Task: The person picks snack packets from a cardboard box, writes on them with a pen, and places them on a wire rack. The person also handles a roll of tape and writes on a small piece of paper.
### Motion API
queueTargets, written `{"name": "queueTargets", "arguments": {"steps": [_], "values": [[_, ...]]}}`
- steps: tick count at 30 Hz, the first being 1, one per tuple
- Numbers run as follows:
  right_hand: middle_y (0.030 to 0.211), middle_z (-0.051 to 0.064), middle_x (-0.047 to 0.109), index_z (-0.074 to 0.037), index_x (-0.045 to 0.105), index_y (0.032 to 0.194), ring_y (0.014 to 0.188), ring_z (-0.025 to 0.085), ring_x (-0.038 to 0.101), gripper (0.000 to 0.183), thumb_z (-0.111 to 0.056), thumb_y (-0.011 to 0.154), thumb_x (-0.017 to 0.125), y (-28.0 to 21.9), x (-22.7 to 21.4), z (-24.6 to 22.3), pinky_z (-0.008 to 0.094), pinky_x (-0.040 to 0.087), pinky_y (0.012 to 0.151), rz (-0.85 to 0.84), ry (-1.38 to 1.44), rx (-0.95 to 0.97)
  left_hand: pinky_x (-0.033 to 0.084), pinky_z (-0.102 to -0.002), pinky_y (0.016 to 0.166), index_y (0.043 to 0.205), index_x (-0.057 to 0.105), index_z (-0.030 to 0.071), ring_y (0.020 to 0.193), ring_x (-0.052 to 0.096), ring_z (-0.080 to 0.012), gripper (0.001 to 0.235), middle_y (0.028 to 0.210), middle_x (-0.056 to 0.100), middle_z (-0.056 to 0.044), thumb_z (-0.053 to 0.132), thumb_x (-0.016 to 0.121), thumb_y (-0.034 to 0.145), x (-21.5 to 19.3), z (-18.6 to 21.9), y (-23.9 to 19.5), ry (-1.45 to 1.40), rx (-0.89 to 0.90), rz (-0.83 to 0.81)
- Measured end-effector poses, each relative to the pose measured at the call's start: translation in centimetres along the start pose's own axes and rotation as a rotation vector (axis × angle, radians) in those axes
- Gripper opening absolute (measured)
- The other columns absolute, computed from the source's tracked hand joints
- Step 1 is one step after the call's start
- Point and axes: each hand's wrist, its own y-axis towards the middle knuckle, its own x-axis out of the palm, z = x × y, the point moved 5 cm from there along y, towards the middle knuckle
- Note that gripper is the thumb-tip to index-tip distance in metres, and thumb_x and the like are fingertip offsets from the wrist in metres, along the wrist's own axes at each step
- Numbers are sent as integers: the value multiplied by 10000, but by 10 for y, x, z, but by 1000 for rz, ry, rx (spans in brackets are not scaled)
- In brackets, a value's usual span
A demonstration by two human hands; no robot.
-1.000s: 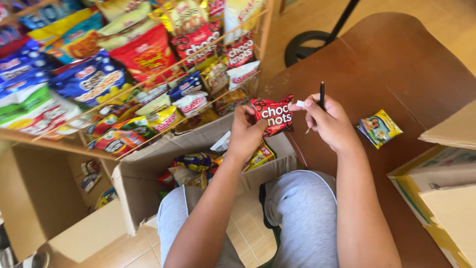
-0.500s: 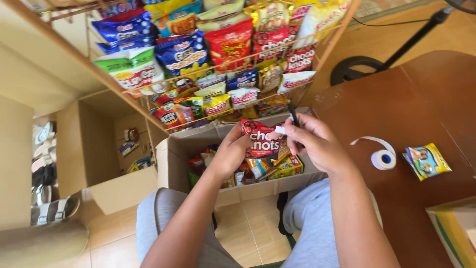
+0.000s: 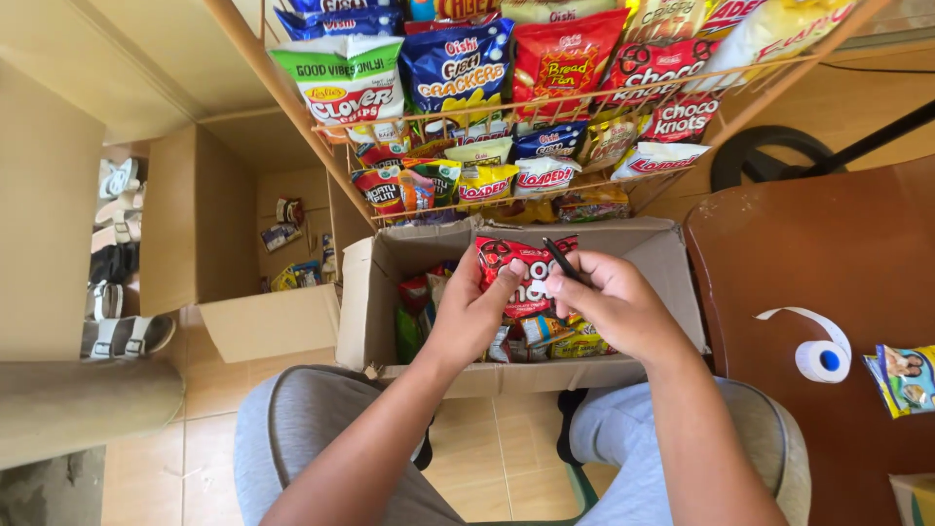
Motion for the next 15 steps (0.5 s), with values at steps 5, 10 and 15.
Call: {"name": "queueTargets", "arguments": {"steps": [5,10,15], "values": [[804,-21,627,-54,661,979,729,64,576,119,-167,940,669,0,4,-1,238,483,669,17,-101,-23,548,-262,828,1182,594,32,917,607,-47,245,1011,699,4,238,610,1050,5,18,-5,84,33,18],[775,-17,586,-44,654,955,705,63,528,120,-161,971,672,2,-8,6,243,441,634,30,-104,-14,548,-266,716,1080,627,38,774,587,-39,272,854,699,0,305,579,1059,10,26,4,284,37,108],[771,-22,586,-56,659,963,698,59,526,96,-151,951,670,0,-12,6,239,436,623,68,-93,-6,527,-283,643,1026,615,33,691,568,-51,293,770,689,-20,318,556,1066,18,34,5,357,63,120]]}}
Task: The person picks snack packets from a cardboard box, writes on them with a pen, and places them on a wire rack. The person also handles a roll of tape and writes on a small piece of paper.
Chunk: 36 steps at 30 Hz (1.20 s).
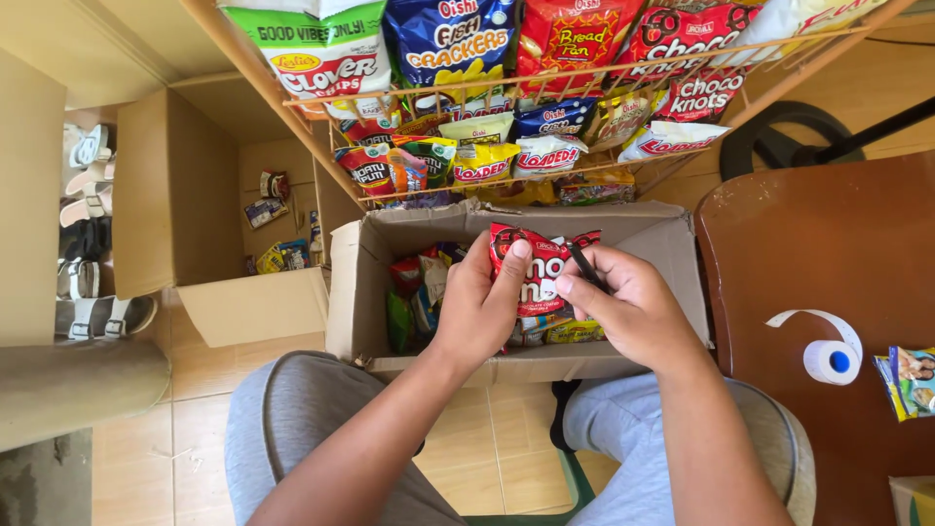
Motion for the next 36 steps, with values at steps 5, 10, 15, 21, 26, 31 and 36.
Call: {"name": "queueTargets", "arguments": {"steps": [5,10,15,21,26,31,36], "values": [[775,-26,591,-54,658,948,696,56,531,122,-173,960,683,0,1,-2,237,443,617,37,-45,-2,531,-284,651,1022,605,26,700,576,-51,290,768,691,-47,304,547,1080,2,-1,-3,40,65,37],[767,-23,595,-53,662,939,684,58,530,124,-172,953,692,-2,1,-6,240,446,608,52,-65,1,522,-292,625,1018,607,26,678,561,-55,282,743,683,-54,297,555,1077,4,3,-5,45,67,35],[780,-26,610,-55,664,941,682,59,538,127,-178,945,696,-3,1,-9,242,456,603,74,-91,21,525,-296,609,1008,614,29,648,600,-54,294,723,695,-51,317,576,1053,5,8,-4,97,52,36],[793,-14,624,-39,670,947,678,66,548,145,-181,956,699,-5,-7,-4,250,450,585,113,-127,24,496,-282,576,998,629,29,647,555,-44,270,728,696,-54,279,722,956,8,9,-2,103,24,-26],[825,-11,621,-32,659,990,691,62,545,132,-161,968,681,-6,-5,-6,250,454,590,114,-101,-1,546,-235,612,1049,618,19,688,632,-15,259,807,737,-20,128,731,843,11,10,-1,24,64,-57],[849,-34,654,-37,658,973,749,28,562,83,-116,959,681,-10,-1,-17,222,485,649,148,-111,-81,528,-237,584,1031,619,7,672,615,-14,235,802,736,-21,116,723,851,12,8,-1,48,89,-36],[818,-55,691,-51,612,877,768,-6,587,132,-61,930,732,-16,-1,-28,205,499,649,268,-248,-276,532,-232,604,1044,618,4,704,617,-11,224,834,740,-25,99,706,860,12,8,0,24,118,-26]]}}
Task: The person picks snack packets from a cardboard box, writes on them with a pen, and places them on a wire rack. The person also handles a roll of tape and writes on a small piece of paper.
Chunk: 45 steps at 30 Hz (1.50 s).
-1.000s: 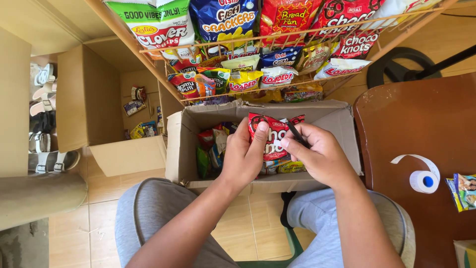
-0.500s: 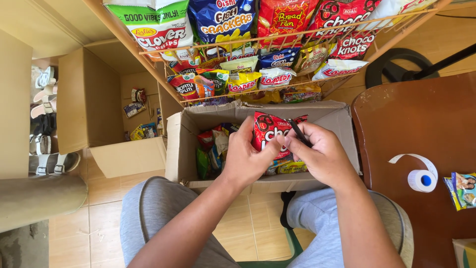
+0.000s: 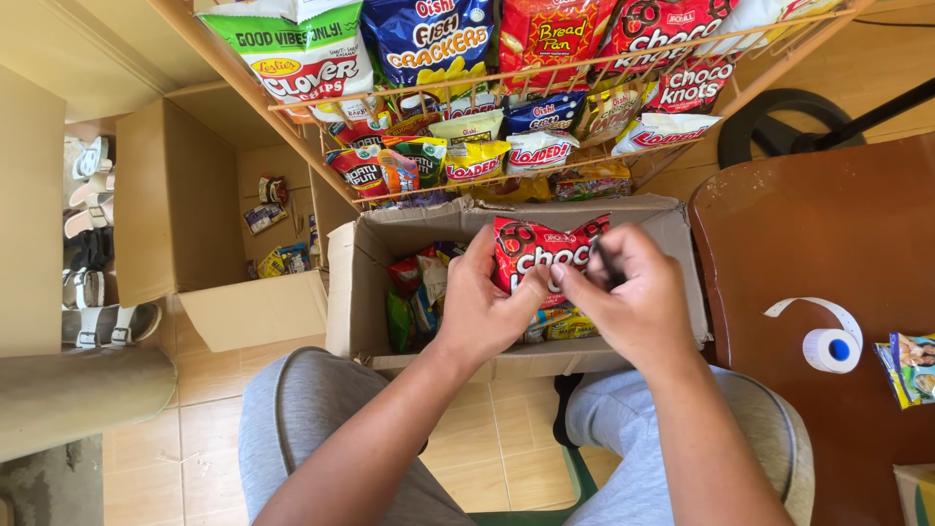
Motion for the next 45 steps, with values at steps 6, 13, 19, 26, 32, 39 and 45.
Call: {"name": "queueTargets", "arguments": {"steps": [6,13,19,26,32,39,45], "values": [[724,-69,496,-100,464,855,660,16,428,364,-84,871,828,3,-15,10,212,402,584,111,42,14,559,-244,744,1109,610,5,833,641,-29,211,935,733,-30,94,661,925,1,1,1,-170,29,-38],[754,-98,467,-143,480,944,653,-6,386,427,-140,790,878,6,0,16,187,342,554,60,180,120,515,-277,655,1049,625,24,727,571,-40,267,786,693,-16,269,525,1088,-1,-3,-1,-33,-16,3],[700,-90,414,-139,463,889,609,1,342,465,-130,767,911,6,-10,16,194,298,522,47,74,104,523,-278,654,1031,630,28,721,592,-44,293,779,697,-17,286,508,1093,0,-2,-3,-39,-8,10],[786,-100,470,-148,489,925,667,-4,406,409,-137,795,876,6,-6,25,181,362,586,-30,310,73,528,-286,653,1002,619,23,726,603,-49,305,785,712,-33,295,513,1091,1,-4,1,-44,-21,19],[712,-90,434,-155,472,895,624,8,361,459,-199,748,905,7,-4,16,201,313,527,62,72,173,513,-300,619,1011,619,17,665,601,-79,297,735,683,-56,289,518,1076,2,-1,-2,38,7,21],[738,-102,436,-142,478,885,653,1,373,407,-152,793,874,7,-13,22,192,345,566,-24,165,119,509,-309,609,973,616,13,666,602,-87,314,720,679,-63,291,518,1081,1,-5,0,48,-24,25],[720,-88,468,-146,510,905,629,8,401,376,-146,783,866,8,-5,17,196,356,554,-31,202,168,522,-300,624,989,601,14,676,609,-82,320,732,678,-54,304,506,1083,3,-1,0,36,12,6]]}}
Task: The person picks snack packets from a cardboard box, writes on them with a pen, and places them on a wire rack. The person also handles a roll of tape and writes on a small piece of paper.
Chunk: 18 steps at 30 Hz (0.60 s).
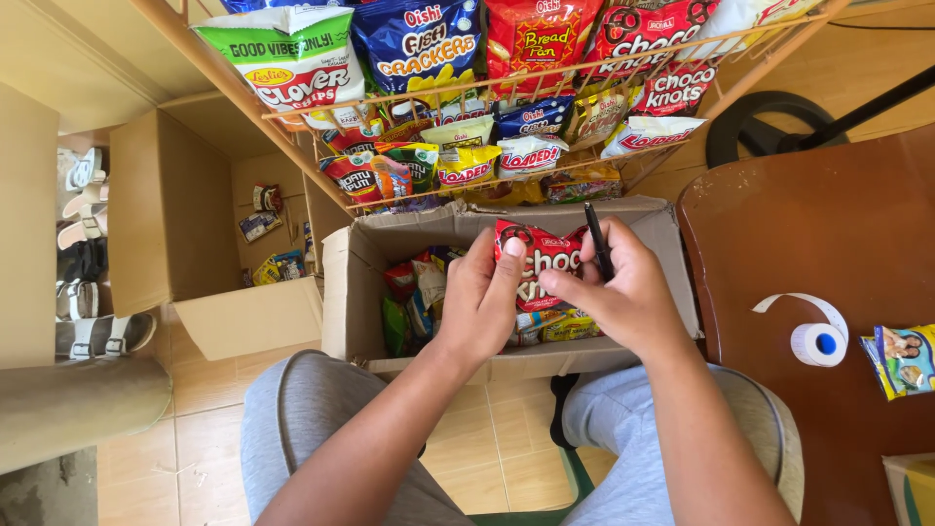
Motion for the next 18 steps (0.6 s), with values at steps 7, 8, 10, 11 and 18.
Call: {"name": "queueTargets", "arguments": {"steps": [7,8,10,11,18], "values": [[748,-98,450,-145,519,883,655,8,390,375,-135,762,875,-1,-7,-2,197,366,560,37,-160,-23,539,-286,653,1012,618,14,728,623,-55,331,775,706,-36,315,505,1090,-2,-1,1,-33,7,3],[734,-86,453,-133,495,867,655,12,390,381,-131,787,868,-1,-10,1,201,366,561,15,-137,-21,548,-280,666,1029,622,16,740,648,-47,326,791,717,-31,314,502,1084,-3,0,3,-31,6,-7],[744,-78,460,-134,499,868,662,17,402,360,-116,803,852,-3,-11,2,204,372,571,3,-106,-27,542,-277,684,1062,620,15,760,623,-42,326,818,716,-30,314,494,1090,-2,-1,3,-68,-3,-18],[753,-70,467,-134,502,869,669,21,415,339,-102,819,836,-3,-12,2,207,378,581,-9,-78,-37,535,-274,702,1094,618,13,780,597,-37,329,844,715,-28,315,486,1096,-1,-2,4,-107,-9,-29],[923,-66,544,-149,485,969,833,26,528,277,-139,949,761,6,-13,-1,212,465,725,180,201,-220,487,-260,748,1152,632,7,843,528,-35,367,906,664,10,329,459,1125,3,-22,4,-210,-86,-65]]}}
